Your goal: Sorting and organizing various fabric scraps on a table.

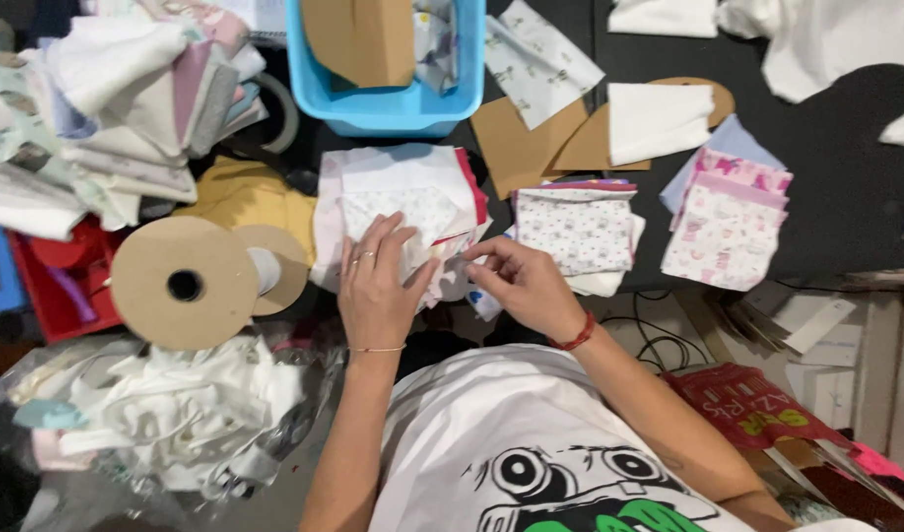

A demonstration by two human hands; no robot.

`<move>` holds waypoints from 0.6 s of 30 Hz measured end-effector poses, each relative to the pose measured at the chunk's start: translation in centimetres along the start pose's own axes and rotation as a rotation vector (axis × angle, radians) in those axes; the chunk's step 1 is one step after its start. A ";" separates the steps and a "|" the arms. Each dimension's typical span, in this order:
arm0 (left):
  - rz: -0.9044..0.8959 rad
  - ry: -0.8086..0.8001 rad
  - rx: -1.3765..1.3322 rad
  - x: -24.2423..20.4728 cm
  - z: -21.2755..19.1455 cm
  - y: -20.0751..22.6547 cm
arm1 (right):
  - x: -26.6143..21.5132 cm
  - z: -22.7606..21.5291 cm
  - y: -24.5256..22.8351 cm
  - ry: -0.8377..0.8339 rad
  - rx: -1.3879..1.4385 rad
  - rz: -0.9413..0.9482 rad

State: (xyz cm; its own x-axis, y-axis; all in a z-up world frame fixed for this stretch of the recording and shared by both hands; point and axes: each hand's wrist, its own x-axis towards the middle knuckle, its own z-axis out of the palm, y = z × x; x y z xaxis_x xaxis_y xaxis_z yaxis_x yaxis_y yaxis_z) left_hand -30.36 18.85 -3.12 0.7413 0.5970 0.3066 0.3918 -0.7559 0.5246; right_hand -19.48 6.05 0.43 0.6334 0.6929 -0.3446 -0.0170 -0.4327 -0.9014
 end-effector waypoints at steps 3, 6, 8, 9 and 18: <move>0.018 -0.011 -0.017 -0.2 0.3 -0.2 | 0.3 0.3 1.7 0.020 0.008 -0.039; -0.049 -0.002 -0.122 0.3 -0.1 0.2 | 0.2 -0.3 1.1 0.017 0.027 -0.079; -0.064 -0.004 -0.167 0.6 -0.3 0.4 | 0.1 -0.9 0.8 0.024 0.036 -0.079; -0.089 -0.006 -0.199 0.7 -0.5 0.4 | 0.1 -1.0 0.6 0.016 0.052 -0.079; 0.083 -0.455 -0.536 4.0 -0.8 10.5 | -1.3 -8.5 0.9 -0.104 0.237 -0.096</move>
State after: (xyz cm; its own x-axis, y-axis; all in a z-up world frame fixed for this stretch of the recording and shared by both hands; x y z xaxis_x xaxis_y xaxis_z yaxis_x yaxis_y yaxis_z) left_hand -23.74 13.53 4.28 0.9572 0.2827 0.0614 0.0883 -0.4876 0.8686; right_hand -13.77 -0.11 2.27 0.5580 0.7852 -0.2686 -0.1491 -0.2235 -0.9632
